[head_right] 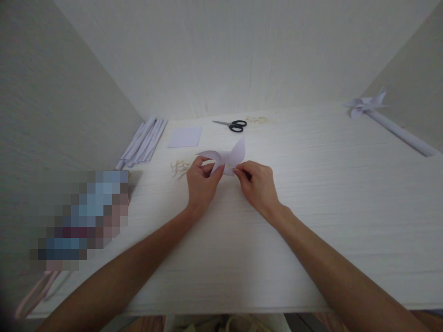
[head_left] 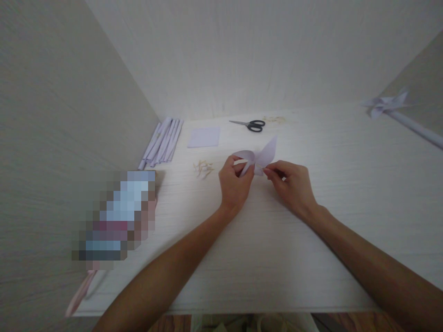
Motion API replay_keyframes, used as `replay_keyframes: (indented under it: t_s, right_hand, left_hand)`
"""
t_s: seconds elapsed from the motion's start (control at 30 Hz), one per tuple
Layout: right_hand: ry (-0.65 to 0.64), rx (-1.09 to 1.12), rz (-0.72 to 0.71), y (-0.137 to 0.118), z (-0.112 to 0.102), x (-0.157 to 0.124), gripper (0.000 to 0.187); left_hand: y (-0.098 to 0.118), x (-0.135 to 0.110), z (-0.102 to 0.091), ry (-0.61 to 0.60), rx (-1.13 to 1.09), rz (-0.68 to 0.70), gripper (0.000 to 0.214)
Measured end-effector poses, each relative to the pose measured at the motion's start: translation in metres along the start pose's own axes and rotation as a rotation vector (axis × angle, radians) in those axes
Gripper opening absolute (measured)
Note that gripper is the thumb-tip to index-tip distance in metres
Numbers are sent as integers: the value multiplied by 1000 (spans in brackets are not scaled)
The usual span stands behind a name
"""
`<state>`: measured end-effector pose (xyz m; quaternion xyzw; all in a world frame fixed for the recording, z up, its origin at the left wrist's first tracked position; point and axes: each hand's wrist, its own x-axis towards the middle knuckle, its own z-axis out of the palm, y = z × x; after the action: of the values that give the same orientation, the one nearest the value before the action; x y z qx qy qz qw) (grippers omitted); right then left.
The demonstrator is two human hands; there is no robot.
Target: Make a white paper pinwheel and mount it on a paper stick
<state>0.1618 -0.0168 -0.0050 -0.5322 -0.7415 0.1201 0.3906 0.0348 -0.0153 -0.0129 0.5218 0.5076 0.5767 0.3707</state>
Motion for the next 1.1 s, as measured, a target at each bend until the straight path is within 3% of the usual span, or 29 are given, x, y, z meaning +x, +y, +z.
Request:
replay_keyframes:
  t_s: [0.63, 1.1]
  right_hand:
    - [11, -3, -12, 0, 0, 0, 15]
    - [11, -58, -14, -1, 0, 1, 19]
  left_hand:
    - [-1, 0, 1, 3, -47, -6, 19]
    - [-1, -1, 1, -29, 52, 33, 17]
